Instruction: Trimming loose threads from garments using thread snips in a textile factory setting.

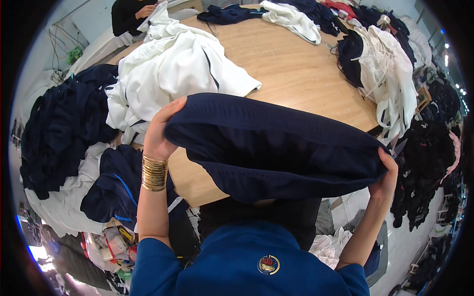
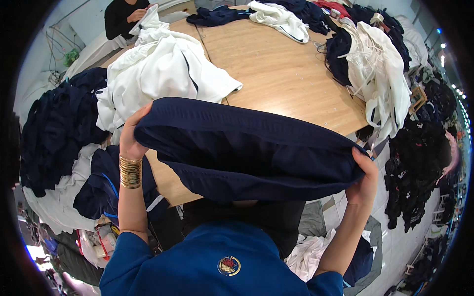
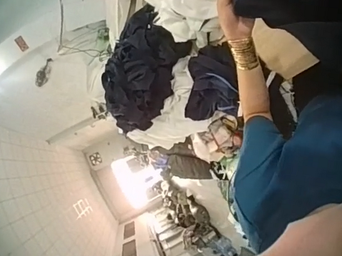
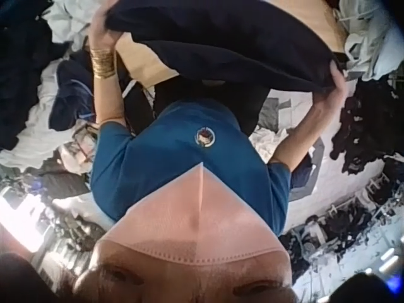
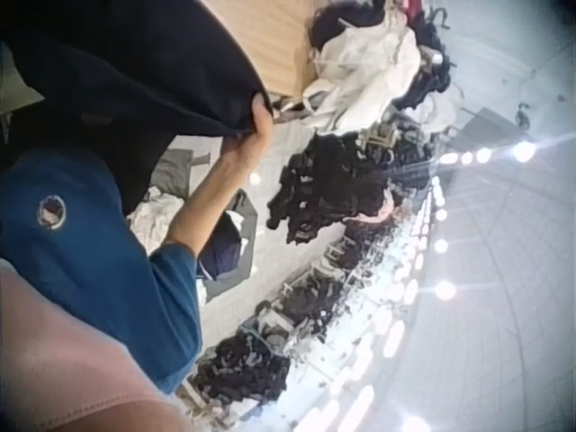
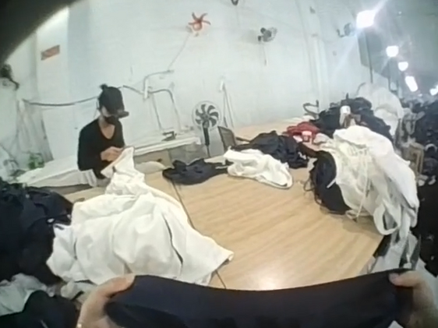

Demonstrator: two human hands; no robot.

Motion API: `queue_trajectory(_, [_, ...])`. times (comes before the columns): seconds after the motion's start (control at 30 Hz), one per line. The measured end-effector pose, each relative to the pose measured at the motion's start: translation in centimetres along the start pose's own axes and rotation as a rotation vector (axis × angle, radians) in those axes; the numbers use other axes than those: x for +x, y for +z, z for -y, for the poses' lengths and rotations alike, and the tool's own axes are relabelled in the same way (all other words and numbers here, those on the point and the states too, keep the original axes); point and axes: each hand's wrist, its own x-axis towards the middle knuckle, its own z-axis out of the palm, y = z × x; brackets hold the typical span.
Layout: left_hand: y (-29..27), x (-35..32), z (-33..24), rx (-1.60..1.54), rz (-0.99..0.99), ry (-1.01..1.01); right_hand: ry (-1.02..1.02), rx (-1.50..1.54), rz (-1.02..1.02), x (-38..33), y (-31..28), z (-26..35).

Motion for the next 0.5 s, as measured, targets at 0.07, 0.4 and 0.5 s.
queue_trajectory(0.07, [0.3,0.3,0.1,-0.015,-0.005,-0.024,0.003,-0.035,-0.014,0.4,0.9,0.1])
queue_trajectory(0.4, [10.4,-1.3,14.7,0.741,0.467,0.289,-0.401,-1.065,0.412,-3.5,11.6,-2.1])
queue_trajectory(0.5, [11.1,-0.7,13.0,0.588,0.405,0.118,-0.439,-1.029,0.461,-3.1,12.7,-2.6])
